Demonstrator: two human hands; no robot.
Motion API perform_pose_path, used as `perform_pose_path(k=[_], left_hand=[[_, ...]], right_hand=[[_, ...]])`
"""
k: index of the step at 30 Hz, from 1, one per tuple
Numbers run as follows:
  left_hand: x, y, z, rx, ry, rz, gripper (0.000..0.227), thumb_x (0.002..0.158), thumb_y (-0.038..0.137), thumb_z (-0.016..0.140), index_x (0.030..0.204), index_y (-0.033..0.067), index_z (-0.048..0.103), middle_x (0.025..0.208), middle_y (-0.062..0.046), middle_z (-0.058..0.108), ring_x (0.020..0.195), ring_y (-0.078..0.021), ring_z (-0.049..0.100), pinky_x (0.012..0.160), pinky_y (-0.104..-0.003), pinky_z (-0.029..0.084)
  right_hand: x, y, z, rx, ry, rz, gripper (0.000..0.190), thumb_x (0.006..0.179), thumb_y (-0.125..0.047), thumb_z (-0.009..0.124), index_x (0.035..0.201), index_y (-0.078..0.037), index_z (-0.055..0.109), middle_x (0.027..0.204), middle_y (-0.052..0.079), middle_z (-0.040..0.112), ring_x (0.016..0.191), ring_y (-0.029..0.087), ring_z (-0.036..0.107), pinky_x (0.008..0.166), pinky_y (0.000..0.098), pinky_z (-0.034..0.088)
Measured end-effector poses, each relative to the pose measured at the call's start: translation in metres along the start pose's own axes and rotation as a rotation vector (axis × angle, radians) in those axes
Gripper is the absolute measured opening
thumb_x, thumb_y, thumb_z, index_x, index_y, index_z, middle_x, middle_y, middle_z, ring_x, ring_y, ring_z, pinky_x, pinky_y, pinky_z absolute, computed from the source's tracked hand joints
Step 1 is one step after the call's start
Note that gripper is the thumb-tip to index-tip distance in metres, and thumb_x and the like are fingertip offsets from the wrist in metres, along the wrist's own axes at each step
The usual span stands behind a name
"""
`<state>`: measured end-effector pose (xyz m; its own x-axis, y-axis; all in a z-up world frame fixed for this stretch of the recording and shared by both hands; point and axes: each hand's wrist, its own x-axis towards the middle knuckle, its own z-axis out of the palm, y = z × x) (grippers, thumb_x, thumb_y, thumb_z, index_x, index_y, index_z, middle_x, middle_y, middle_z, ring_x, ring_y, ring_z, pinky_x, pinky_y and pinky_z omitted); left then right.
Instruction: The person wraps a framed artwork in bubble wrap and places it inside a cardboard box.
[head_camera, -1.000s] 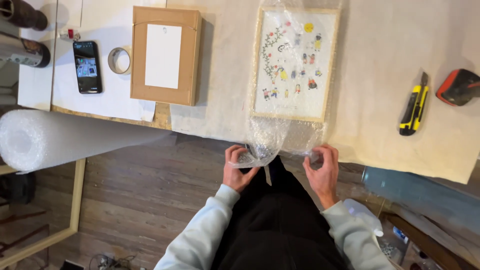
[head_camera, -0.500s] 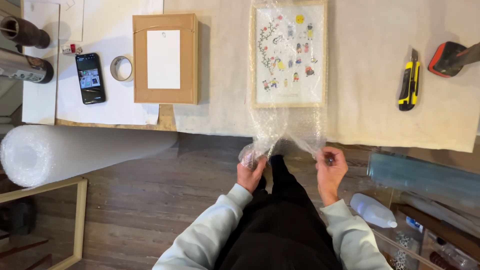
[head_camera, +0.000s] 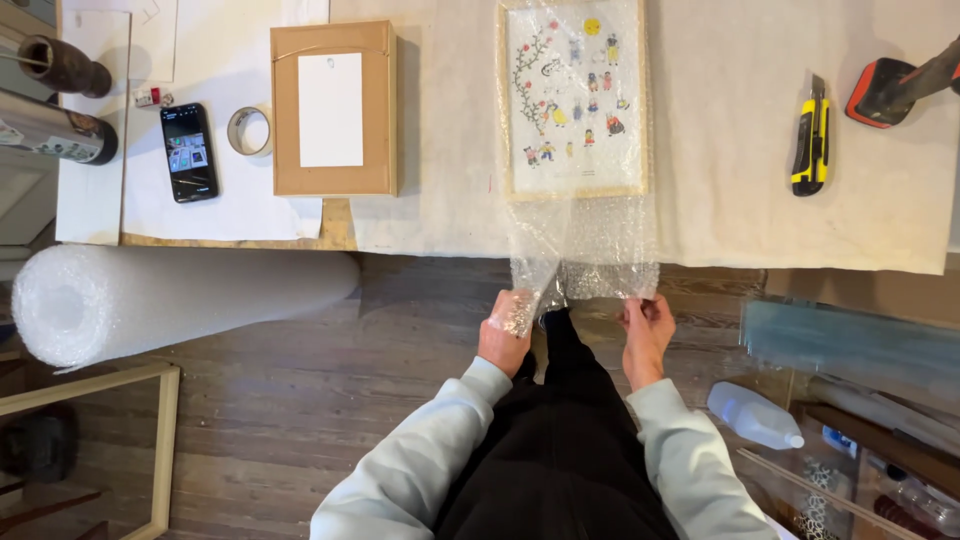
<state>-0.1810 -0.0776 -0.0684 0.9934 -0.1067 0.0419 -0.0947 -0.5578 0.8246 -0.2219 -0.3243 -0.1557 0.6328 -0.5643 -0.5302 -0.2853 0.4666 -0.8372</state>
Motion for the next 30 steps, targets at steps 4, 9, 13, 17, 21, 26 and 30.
perform_pose_path(k=[4, 9, 13, 17, 21, 26, 30], left_hand=[[0.014, 0.018, -0.015, 0.18, -0.288, -0.033, 0.052, 0.092, 0.013, 0.064, 0.144, 0.0146, 0.058, 0.127, -0.013, 0.062, 0.099, -0.0378, 0.066, 0.085, -0.047, 0.054], [0.044, 0.056, -0.05, 0.272, -0.443, 0.132, 0.058, 0.088, 0.032, 0.074, 0.141, 0.0159, 0.057, 0.124, -0.014, 0.058, 0.117, -0.0343, 0.055, 0.102, -0.048, 0.045], [0.094, 0.075, -0.047, 0.14, -0.313, 0.409, 0.068, 0.087, 0.035, 0.072, 0.145, 0.0061, 0.051, 0.147, -0.017, 0.048, 0.137, -0.0378, 0.043, 0.115, -0.053, 0.034], [0.147, 0.061, -0.007, 0.254, -0.248, 0.535, 0.061, 0.093, 0.026, 0.067, 0.146, 0.0032, 0.051, 0.155, -0.016, 0.046, 0.145, -0.0361, 0.042, 0.121, -0.053, 0.032], [0.153, 0.036, 0.038, 0.352, -0.27, 0.541, 0.047, 0.092, 0.018, 0.064, 0.137, 0.0065, 0.059, 0.15, -0.011, 0.052, 0.14, -0.031, 0.048, 0.119, -0.051, 0.036], [0.145, 0.032, 0.046, 0.329, -0.395, 0.545, 0.036, 0.09, 0.011, 0.066, 0.126, 0.0083, 0.065, 0.139, -0.011, 0.059, 0.131, -0.0288, 0.055, 0.114, -0.049, 0.039], [0.151, 0.023, 0.021, 0.19, -0.264, 0.493, 0.039, 0.09, 0.005, 0.065, 0.129, 0.0102, 0.064, 0.14, -0.011, 0.061, 0.13, -0.0292, 0.057, 0.113, -0.048, 0.043]], right_hand=[[0.004, -0.001, -0.015, -0.044, -0.109, 0.022, 0.023, 0.096, -0.004, 0.068, 0.116, -0.006, 0.058, 0.099, 0.002, 0.062, 0.082, 0.012, 0.059, 0.072, 0.0296, 0.052], [-0.004, -0.036, -0.012, -0.027, -0.328, -0.028, 0.044, 0.098, -0.018, 0.054, 0.141, -0.009, 0.048, 0.131, 0.005, 0.058, 0.116, 0.017, 0.057, 0.097, 0.0399, 0.051], [-0.007, -0.06, -0.002, 0.088, -0.343, 0.043, 0.052, 0.106, -0.04, 0.042, 0.148, -0.01, 0.044, 0.146, 0.005, 0.054, 0.13, 0.02, 0.054, 0.107, 0.0454, 0.046], [0.001, -0.058, 0.0, 0.006, -0.267, 0.025, 0.041, 0.101, -0.029, 0.057, 0.136, -0.007, 0.055, 0.13, 0.005, 0.064, 0.114, 0.017, 0.063, 0.096, 0.0402, 0.054], [-0.001, -0.054, -0.023, -0.188, -0.208, -0.003, 0.03, 0.099, -0.013, 0.074, 0.125, -0.002, 0.063, 0.11, 0.006, 0.07, 0.095, 0.014, 0.065, 0.084, 0.0323, 0.054], [0.013, -0.09, -0.023, -0.409, -0.377, 0.062, 0.036, 0.09, -0.013, 0.077, 0.121, -0.001, 0.064, 0.1, 0.007, 0.075, 0.084, 0.014, 0.068, 0.075, 0.0279, 0.055], [0.013, -0.169, 0.016, -0.698, -0.395, -0.052, 0.045, 0.085, -0.018, 0.079, 0.125, -0.002, 0.064, 0.102, 0.008, 0.076, 0.088, 0.016, 0.07, 0.074, 0.0297, 0.058]])
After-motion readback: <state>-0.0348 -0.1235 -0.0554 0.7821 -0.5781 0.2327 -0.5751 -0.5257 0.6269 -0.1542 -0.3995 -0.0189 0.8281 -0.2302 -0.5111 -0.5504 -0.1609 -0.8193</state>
